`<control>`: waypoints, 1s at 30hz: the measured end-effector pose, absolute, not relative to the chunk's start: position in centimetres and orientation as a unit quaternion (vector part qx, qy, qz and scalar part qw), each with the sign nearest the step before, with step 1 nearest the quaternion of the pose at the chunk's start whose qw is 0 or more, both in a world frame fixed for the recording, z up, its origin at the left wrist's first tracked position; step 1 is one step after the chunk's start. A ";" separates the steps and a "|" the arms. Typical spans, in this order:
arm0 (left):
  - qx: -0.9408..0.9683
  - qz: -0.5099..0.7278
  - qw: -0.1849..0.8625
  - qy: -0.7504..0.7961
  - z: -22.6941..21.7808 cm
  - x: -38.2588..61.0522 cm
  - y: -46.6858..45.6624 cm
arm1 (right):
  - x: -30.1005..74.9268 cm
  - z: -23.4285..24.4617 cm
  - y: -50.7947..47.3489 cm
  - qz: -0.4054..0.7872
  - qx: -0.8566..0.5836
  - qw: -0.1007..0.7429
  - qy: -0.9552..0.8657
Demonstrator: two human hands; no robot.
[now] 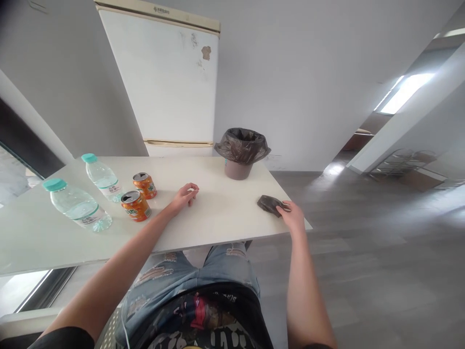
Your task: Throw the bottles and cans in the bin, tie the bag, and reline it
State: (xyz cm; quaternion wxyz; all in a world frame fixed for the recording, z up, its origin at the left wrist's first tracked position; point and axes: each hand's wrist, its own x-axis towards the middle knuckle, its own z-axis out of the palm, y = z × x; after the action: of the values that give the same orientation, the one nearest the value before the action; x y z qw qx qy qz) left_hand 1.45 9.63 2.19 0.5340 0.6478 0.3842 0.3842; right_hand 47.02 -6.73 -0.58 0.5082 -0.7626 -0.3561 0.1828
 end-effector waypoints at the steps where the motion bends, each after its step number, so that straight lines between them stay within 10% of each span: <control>1: 0.648 0.381 0.533 0.389 2.2 1.4 9.6 | 47.5 -0.7 -6.9 0.180 -0.763 0.504 -0.362; 10: 0.669 0.378 0.501 0.397 0.8 1.3 10.6 | 44.8 2.0 -7.3 -0.042 -0.721 0.448 -0.527; 25: 0.677 0.379 0.499 0.387 0.3 1.5 10.8 | 42.2 2.5 -6.1 0.024 -0.733 0.240 -0.636; 30: 0.674 0.387 0.501 0.380 0.4 1.6 10.7 | 41.6 3.5 -6.5 0.003 -0.716 0.284 -0.638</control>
State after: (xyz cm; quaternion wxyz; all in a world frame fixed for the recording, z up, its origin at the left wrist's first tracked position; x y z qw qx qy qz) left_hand 1.61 10.74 0.37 0.5010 0.6744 0.3795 0.3874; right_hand 41.61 -6.49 3.46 0.2838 -0.7159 -0.6380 0.0030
